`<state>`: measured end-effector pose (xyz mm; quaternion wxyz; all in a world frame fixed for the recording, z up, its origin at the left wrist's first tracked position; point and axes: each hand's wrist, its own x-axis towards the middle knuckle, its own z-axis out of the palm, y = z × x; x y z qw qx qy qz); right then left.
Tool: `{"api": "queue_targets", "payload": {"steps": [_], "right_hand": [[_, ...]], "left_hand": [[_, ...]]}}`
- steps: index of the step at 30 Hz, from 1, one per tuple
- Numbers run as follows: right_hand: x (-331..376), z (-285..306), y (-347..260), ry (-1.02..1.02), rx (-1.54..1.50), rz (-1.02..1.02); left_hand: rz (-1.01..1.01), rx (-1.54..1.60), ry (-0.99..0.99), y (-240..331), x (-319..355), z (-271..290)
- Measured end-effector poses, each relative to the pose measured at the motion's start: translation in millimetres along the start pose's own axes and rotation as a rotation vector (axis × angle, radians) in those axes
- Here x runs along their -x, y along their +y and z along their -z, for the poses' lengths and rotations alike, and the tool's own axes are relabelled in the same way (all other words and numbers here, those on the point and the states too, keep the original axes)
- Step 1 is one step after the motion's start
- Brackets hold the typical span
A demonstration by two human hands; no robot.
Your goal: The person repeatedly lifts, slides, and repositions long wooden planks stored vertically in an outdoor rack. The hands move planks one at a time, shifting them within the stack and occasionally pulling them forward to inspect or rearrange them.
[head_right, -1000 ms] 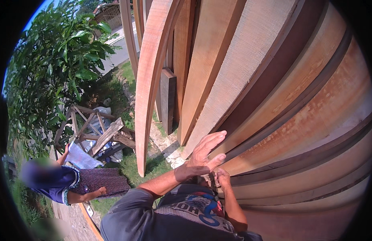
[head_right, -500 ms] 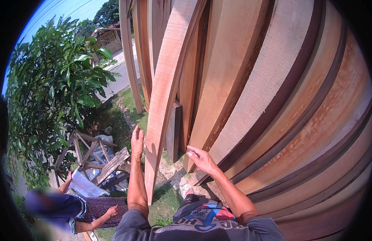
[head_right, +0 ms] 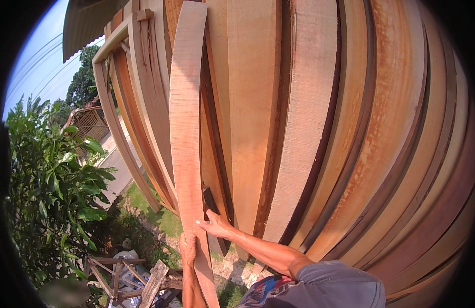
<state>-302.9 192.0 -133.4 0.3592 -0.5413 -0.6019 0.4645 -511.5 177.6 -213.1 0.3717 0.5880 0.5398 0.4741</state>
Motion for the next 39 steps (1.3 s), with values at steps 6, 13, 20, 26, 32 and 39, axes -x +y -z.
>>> {"api": "queue_targets", "payload": {"steps": [6,13,20,26,32,39], "right_hand": [[21,24,-21,-0.156,0.205,0.023],[106,114,-62,0.585,0.439,0.740],[141,245,-48,1.162,0.141,0.447],[129,260,-34,0.871,-0.023,0.444],[134,249,-43,0.851,-0.125,0.380],[139,247,-32,0.904,0.040,0.400]], "left_hand": [[-0.036,0.122,0.029,-10,6,-1],[-0.033,0.111,-0.076,-51,-32,2],[-0.168,-0.451,0.524,39,7,-34],[-0.635,-0.002,0.177,136,20,-114],[-0.446,0.111,-0.469,196,7,-228],[-0.294,0.434,-0.710,201,14,-260]]}}
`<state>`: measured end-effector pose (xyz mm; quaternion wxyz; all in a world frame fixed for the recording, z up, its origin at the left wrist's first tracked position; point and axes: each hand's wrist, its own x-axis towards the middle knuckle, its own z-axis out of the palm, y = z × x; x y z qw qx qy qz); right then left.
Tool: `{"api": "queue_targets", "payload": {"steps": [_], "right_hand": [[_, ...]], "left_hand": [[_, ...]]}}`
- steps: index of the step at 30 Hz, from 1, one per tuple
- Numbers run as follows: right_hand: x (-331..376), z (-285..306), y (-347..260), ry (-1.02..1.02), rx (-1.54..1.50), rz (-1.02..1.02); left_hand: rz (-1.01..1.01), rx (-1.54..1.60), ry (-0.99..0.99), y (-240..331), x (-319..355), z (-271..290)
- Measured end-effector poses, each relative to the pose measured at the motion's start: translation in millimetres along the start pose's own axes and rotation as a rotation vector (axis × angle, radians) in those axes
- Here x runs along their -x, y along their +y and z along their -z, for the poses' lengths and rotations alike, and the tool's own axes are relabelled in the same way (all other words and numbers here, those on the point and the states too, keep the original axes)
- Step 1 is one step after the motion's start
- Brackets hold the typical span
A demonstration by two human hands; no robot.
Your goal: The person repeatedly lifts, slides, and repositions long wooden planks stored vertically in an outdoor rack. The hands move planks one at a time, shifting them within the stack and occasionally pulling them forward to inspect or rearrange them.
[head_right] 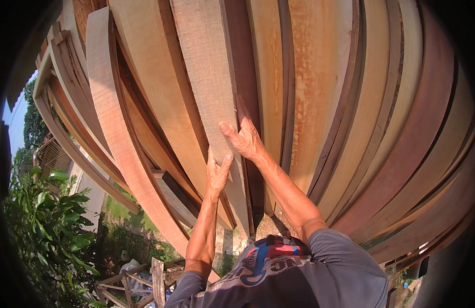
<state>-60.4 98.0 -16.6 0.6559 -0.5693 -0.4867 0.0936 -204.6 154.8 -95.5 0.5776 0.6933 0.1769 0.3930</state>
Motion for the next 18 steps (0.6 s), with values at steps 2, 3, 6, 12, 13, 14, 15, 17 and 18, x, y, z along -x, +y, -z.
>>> {"api": "queue_targets", "payload": {"steps": [2,3,6,12,13,14,15,17,18], "right_hand": [[9,2,1,0.002,0.063,0.033],[16,3,-1,0.025,0.072,0.039],[38,11,-11,0.067,0.015,0.044],[98,49,-51,0.016,-0.261,-0.101],[103,59,-57,0.018,-0.308,-0.122],[107,68,-64,0.038,-0.349,-0.140],[111,77,-70,0.065,-0.352,-0.133],[116,100,-79,0.117,-0.341,-0.105],[120,112,-83,0.153,-0.326,-0.086]], "left_hand": [[-0.017,-0.028,-0.018,2,10,-1],[-0.049,-0.054,-0.017,3,18,-3],[-0.013,-0.136,0.014,8,39,-11],[-0.030,0.032,0.007,16,69,-40],[-0.021,0.015,0.006,22,74,-48],[-0.030,0.024,0.010,29,77,-58],[-0.040,0.037,0.013,37,79,-69],[-0.063,0.067,0.001,57,79,-92],[-0.063,0.096,-0.027,67,78,-105]]}}
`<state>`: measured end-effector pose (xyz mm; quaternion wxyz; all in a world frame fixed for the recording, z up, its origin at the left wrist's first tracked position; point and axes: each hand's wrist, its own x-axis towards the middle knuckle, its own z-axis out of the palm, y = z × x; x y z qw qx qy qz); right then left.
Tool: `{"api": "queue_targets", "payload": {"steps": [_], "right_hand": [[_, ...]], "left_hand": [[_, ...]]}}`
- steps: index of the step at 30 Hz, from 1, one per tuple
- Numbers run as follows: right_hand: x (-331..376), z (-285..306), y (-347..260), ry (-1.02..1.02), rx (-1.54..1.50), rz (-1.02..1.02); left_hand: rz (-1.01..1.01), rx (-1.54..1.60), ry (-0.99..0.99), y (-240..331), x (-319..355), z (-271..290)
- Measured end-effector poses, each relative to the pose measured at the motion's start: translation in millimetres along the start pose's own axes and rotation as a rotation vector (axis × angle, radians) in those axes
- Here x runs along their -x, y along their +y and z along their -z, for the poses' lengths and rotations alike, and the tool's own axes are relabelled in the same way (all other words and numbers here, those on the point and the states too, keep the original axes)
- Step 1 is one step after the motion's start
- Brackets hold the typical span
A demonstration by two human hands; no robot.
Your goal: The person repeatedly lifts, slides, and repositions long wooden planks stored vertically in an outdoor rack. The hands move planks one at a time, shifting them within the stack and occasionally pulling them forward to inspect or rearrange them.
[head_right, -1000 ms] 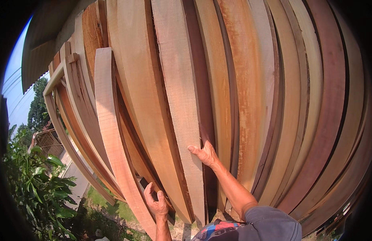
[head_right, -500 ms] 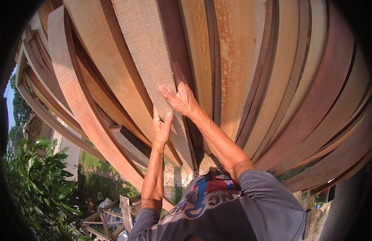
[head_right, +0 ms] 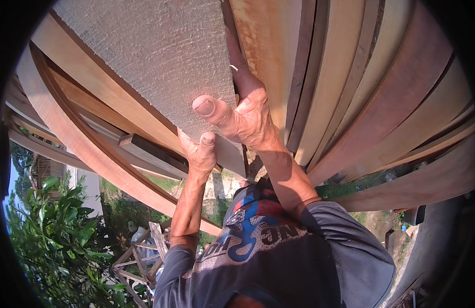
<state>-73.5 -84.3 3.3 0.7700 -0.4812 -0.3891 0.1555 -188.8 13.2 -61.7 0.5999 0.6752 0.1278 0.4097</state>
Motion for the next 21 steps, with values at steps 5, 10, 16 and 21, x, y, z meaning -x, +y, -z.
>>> {"api": "queue_targets", "payload": {"steps": [5,10,16,21], "right_hand": [[6,62,-27,0.195,0.102,0.174],[13,105,-48,0.324,0.194,0.323],[13,160,-44,0.389,0.313,0.453],[1,204,-11,0.438,0.441,0.379]], "left_hand": [[-0.017,0.122,-0.117,25,-9,-68],[-0.143,0.094,-0.275,19,-14,-122],[-0.164,0.153,-0.396,-10,-27,-166],[-0.149,0.090,-0.356,-45,-27,-190]]}}
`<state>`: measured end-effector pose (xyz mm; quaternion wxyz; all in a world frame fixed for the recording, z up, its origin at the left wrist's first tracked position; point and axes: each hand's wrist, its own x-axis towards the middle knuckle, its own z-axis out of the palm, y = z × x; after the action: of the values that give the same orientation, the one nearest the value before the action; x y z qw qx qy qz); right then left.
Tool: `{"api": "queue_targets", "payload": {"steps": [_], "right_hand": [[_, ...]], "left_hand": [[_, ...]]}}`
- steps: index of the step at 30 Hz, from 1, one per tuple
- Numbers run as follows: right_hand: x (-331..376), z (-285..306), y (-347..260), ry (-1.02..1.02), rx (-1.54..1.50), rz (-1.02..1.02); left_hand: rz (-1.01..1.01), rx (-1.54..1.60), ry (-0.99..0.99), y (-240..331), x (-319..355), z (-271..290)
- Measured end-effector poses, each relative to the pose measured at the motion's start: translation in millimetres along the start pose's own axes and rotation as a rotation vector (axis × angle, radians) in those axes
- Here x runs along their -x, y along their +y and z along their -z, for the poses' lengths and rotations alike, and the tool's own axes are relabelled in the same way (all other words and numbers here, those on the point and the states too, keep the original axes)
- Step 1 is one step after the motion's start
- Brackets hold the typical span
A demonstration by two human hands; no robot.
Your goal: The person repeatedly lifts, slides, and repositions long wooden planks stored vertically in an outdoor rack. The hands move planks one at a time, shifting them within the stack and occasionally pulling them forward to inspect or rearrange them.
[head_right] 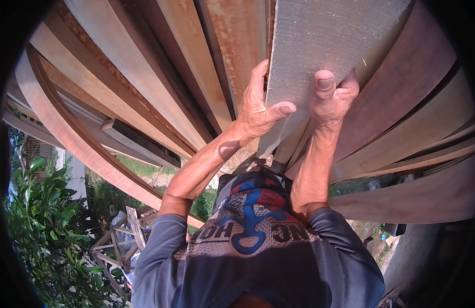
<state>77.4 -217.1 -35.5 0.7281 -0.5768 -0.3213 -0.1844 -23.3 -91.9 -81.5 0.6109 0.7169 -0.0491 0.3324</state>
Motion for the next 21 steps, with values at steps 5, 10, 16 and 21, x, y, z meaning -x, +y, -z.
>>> {"api": "queue_targets", "payload": {"steps": [5,10,16,21], "right_hand": [[-9,1,25,-0.143,-0.023,-0.169],[-44,-24,43,-0.080,0.062,-0.180],[-72,-43,71,-0.176,-0.008,-0.224],[-36,-75,72,0.001,0.402,-0.009]], "left_hand": [[0.182,0.017,-0.057,-22,-9,-2],[0.124,-0.445,0.016,-13,-33,17],[-0.181,-0.887,0.612,21,-18,125],[-0.111,-0.831,1.010,29,-27,241]]}}
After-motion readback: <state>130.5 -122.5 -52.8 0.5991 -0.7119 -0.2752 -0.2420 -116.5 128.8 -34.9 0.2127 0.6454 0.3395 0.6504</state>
